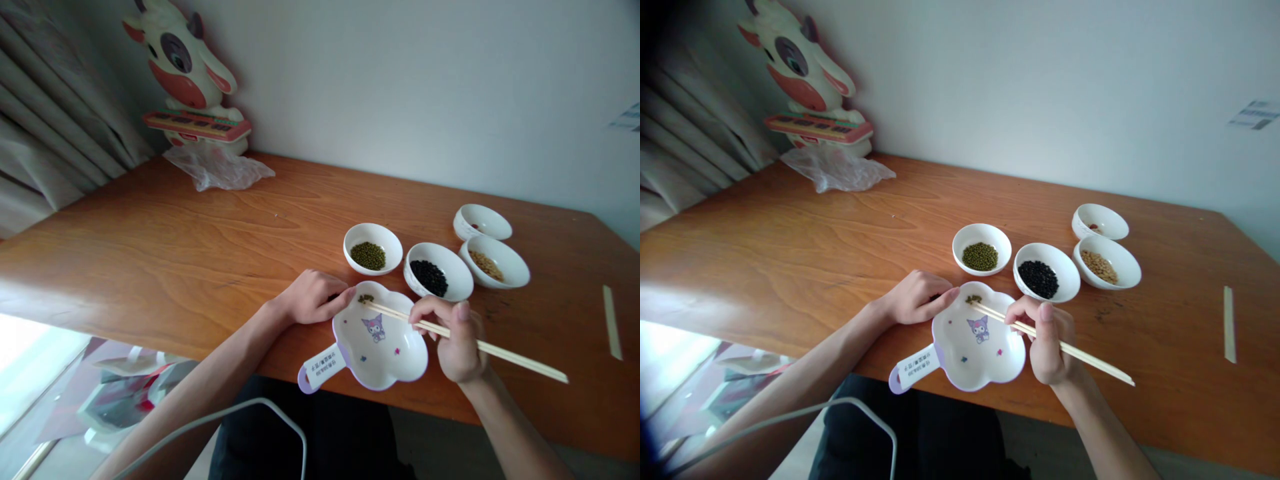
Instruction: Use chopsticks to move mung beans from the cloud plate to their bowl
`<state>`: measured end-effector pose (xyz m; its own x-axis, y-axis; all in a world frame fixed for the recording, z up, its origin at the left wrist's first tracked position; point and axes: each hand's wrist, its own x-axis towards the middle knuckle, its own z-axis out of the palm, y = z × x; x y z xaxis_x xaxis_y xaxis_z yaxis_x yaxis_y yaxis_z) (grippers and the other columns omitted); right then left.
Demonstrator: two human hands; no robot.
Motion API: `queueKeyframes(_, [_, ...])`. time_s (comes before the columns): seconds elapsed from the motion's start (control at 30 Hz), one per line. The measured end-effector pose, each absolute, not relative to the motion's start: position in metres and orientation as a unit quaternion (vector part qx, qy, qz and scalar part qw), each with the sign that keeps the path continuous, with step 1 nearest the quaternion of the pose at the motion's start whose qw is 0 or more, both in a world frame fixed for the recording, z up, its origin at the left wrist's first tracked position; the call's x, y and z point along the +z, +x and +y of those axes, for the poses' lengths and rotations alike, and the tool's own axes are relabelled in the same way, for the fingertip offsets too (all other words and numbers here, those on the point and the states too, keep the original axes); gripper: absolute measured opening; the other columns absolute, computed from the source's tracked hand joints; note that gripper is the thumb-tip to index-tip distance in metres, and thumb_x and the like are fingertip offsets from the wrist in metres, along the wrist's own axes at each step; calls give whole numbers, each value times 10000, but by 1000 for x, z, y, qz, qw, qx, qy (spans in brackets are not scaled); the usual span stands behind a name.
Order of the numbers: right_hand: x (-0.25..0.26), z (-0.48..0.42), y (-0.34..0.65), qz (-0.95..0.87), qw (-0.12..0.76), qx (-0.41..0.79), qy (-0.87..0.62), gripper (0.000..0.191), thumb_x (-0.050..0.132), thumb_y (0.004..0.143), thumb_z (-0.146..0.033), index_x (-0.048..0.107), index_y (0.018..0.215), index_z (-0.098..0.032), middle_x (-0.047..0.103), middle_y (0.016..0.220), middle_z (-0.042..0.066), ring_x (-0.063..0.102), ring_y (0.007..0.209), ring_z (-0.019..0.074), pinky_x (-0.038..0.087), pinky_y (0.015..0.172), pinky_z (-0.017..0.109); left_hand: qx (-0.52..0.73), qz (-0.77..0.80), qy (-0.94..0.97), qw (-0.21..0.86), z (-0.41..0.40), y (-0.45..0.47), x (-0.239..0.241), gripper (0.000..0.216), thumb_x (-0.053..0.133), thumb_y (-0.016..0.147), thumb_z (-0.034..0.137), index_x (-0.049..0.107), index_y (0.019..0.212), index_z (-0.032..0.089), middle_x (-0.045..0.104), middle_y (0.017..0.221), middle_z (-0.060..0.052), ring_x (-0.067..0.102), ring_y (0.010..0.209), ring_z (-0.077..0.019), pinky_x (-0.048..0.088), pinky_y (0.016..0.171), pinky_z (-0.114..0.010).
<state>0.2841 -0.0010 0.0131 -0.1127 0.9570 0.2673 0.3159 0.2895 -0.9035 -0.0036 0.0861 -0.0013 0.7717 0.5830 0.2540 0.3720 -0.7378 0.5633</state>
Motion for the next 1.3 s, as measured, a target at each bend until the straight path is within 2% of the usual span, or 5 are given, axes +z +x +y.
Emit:
queueKeyframes(0.17, [37, 9, 281, -615, 522, 347, -479, 815, 240, 1035, -759, 753, 695, -224, 672, 636, 81, 564, 551, 206, 382, 492, 348, 220, 262, 906, 250, 86, -3, 0, 507, 358, 1135, 390, 546, 711, 187, 623, 695, -16, 530, 600, -120, 403, 618, -276])
queueKeyframes(0.33, [63, 37, 274, -574, 588, 327, -466, 767, 319, 992, -808, 744, 716, -232, 634, 621, 81, 532, 575, 223, 342, 504, 362, 219, 268, 903, 254, 86, -2, 0, 498, 371, 1131, 389, 527, 703, 188, 615, 682, -8, 522, 587, -113, 402, 614, -267])
queueKeyframes(0.7, [28, 3, 300, -710, 411, 344, -456, 773, 178, 1045, -742, 717, 824, -234, 664, 721, 62, 569, 618, 216, 403, 544, 360, 222, 262, 908, 240, 86, -3, -1, 503, 361, 1134, 387, 575, 726, 187, 634, 697, -23, 548, 607, -127, 388, 609, -281])
queueKeyframes(1.13, [29, 6, 286, -760, 375, 302, -436, 630, 219, 1106, -595, 670, 850, -237, 621, 718, 43, 561, 629, 211, 386, 593, 369, 211, 263, 908, 250, 86, -2, 1, 493, 355, 1138, 391, 508, 715, 190, 595, 688, -9, 511, 608, -122, 387, 625, -279])
queueKeyframes(1.3, [27, 7, 285, -748, 396, 315, -430, 664, 205, 1100, -630, 666, 838, -229, 615, 722, 36, 538, 592, 190, 371, 580, 366, 207, 265, 908, 251, 87, -3, 0, 485, 358, 1139, 383, 518, 724, 189, 596, 696, -8, 527, 621, -123, 392, 628, -280])
